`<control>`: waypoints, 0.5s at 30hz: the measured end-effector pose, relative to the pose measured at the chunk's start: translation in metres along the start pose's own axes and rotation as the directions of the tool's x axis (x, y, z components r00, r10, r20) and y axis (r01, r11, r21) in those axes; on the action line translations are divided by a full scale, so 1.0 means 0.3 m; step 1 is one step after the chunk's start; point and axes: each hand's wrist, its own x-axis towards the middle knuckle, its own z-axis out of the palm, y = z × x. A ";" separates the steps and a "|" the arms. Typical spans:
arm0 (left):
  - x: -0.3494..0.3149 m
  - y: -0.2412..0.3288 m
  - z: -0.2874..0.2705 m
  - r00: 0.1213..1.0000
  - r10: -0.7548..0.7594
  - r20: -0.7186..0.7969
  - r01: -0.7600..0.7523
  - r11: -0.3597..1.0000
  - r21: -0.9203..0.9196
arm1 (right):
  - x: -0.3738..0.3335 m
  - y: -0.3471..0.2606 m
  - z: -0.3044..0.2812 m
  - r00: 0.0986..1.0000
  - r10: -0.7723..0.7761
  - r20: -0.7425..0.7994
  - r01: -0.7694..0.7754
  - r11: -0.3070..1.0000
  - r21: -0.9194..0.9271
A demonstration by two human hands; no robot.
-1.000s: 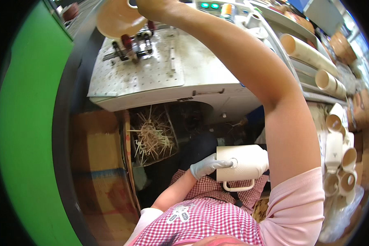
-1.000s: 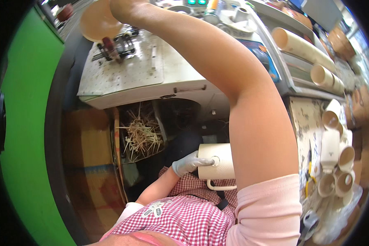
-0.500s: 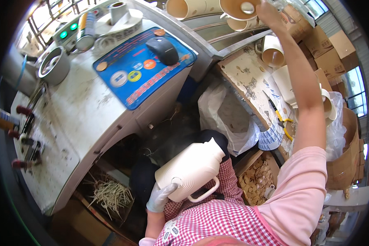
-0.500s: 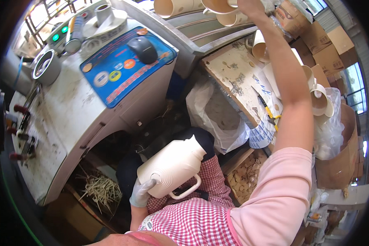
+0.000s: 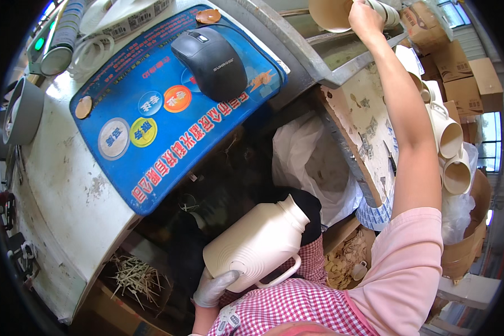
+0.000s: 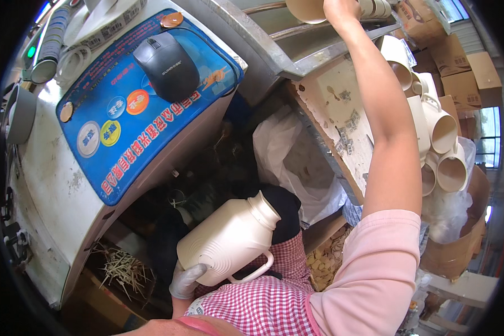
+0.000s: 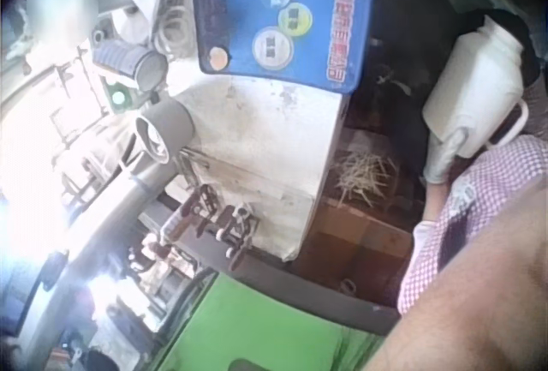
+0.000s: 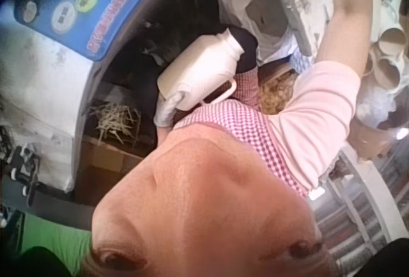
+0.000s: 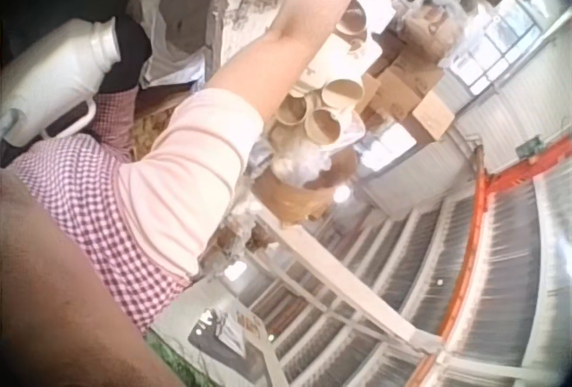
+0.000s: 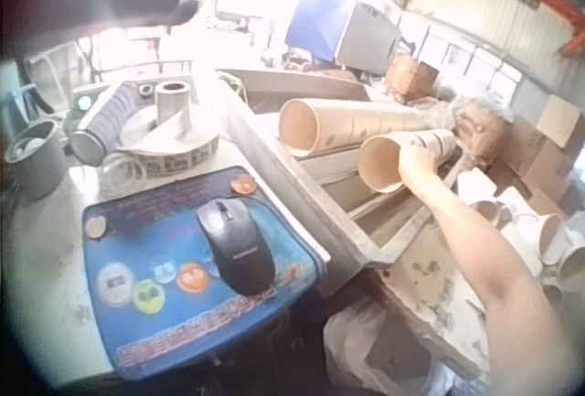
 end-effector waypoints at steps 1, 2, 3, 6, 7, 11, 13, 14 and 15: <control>0.004 0.002 0.000 1.000 -0.009 -0.003 0.009 1.000 0.009 | 0.000 0.010 0.022 0.994 0.107 0.033 -0.106 0.994 -0.024; 0.008 0.004 -0.001 1.000 -0.024 -0.008 0.024 0.999 0.023 | 0.005 0.026 0.038 0.992 0.118 0.038 -0.116 0.991 -0.059; 0.010 0.005 -0.003 0.999 -0.032 -0.006 0.033 0.999 0.030 | 0.010 0.041 0.057 0.976 0.206 0.065 -0.205 0.979 -0.025; 0.011 0.002 -0.011 0.998 -0.059 0.008 0.059 0.998 -0.002 | 0.036 0.100 0.094 0.973 0.203 0.105 -0.193 0.976 -0.103; 0.009 0.001 -0.013 0.998 -0.067 0.022 0.067 0.997 -0.032 | 0.050 0.122 0.099 0.963 0.180 0.200 -0.139 0.969 -0.203; -0.007 -0.005 -0.021 0.995 -0.086 0.053 0.089 0.995 -0.045 | 0.088 0.172 0.111 0.985 0.098 0.141 -0.061 0.967 -0.247; -0.020 -0.008 -0.021 0.991 -0.094 0.093 0.102 0.991 -0.091 | 0.091 0.158 0.099 0.977 0.056 0.207 0.015 0.945 -0.327; -0.027 -0.011 -0.019 0.992 -0.093 0.091 0.099 0.993 -0.061 | 0.088 0.139 0.083 0.959 0.051 0.278 0.062 0.922 -0.383; -0.034 -0.015 -0.017 0.993 -0.080 0.092 0.085 0.995 -0.049 | 0.080 0.108 0.059 0.938 0.050 0.343 0.111 0.894 -0.435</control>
